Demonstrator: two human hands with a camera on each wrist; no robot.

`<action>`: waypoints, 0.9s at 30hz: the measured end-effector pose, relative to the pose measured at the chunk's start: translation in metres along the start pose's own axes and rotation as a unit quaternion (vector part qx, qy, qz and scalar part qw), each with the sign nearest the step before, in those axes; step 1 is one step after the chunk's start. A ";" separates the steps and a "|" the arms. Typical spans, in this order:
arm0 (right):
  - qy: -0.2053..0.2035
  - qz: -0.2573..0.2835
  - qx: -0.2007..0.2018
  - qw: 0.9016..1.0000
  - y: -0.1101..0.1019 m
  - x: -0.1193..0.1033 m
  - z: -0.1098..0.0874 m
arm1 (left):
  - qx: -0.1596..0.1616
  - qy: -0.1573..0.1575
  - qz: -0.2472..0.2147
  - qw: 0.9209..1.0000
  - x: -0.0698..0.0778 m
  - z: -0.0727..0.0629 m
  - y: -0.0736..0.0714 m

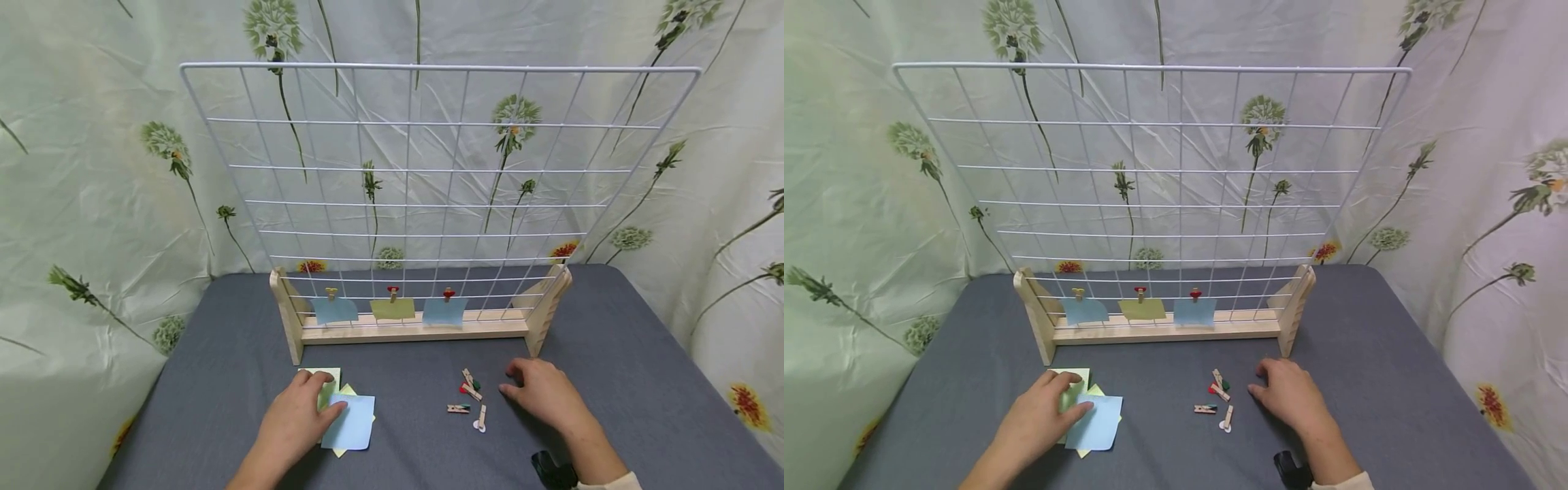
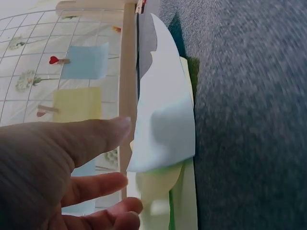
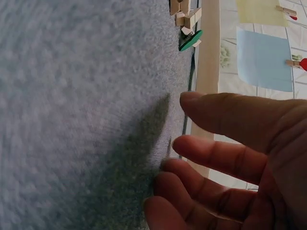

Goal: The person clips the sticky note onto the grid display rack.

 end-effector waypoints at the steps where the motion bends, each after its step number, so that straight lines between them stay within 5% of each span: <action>1: 0.000 0.006 -0.004 1.000 0.001 0.000 -0.001 | -0.009 -0.007 0.003 1.000 -0.002 0.000 0.000; 8: -0.016 0.071 -0.038 0.997 0.008 -0.012 -0.009 | -0.044 -0.031 -0.004 0.999 -0.011 -0.005 0.001; 17: -0.049 0.088 -0.027 0.995 0.010 -0.029 -0.027 | -0.078 -0.049 -0.024 0.995 -0.017 -0.007 0.007; 27: -0.005 0.101 -0.060 0.993 0.019 -0.038 -0.034 | -0.087 -0.094 -0.051 0.990 -0.027 -0.005 0.012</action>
Point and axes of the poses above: each hand's wrist, its own z-axis towards the middle knuckle, its own y-axis out of the palm, x = y × z, the point moved 9 cm from there along z, towards the middle knuckle, and after that the axes turned 14 degrees about -z, right-handed, at the moved point
